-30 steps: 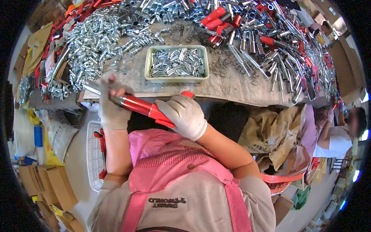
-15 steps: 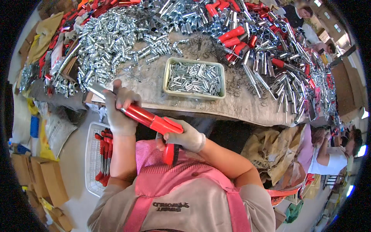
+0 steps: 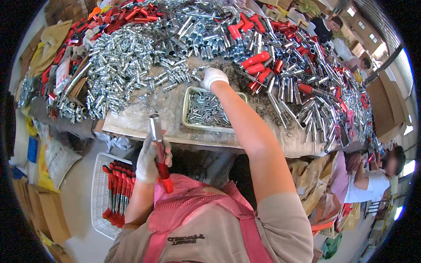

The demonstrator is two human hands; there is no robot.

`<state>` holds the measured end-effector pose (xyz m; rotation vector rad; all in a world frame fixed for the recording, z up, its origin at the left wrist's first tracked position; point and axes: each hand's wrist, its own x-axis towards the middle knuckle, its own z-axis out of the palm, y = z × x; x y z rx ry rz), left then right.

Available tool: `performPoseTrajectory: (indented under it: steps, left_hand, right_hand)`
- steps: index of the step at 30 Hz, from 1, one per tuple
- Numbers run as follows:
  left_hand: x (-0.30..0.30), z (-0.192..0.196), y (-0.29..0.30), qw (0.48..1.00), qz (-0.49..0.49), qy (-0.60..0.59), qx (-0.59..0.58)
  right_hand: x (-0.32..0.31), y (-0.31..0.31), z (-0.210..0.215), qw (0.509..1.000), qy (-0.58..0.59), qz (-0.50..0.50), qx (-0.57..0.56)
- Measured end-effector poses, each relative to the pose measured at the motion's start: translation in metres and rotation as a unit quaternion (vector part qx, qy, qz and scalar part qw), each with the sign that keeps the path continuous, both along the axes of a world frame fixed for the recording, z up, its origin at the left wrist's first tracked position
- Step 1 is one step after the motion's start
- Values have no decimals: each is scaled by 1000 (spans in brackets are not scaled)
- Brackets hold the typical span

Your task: Manual assembly of red-handled tools by inserting metal tubes and small components into the handles.

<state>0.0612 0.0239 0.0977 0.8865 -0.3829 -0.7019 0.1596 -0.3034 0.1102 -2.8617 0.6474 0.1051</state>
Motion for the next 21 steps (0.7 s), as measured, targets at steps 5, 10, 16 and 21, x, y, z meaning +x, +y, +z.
performPoseTrajectory:
  steps: [5,10,16,21]
  left_hand:
    - [6,-1,5,993,-67,-78,54]
    - [12,2,-2,983,-91,-114,108]
    - [8,6,-24,953,-185,-189,147]
    - [1,-9,-33,940,-192,-222,172]
  right_hand:
    - [-33,-14,22,970,-215,114,-21]
    - [-112,43,110,913,-164,231,294]
    - [-164,54,116,871,-183,405,210]
    - [-199,63,97,909,-171,316,211]
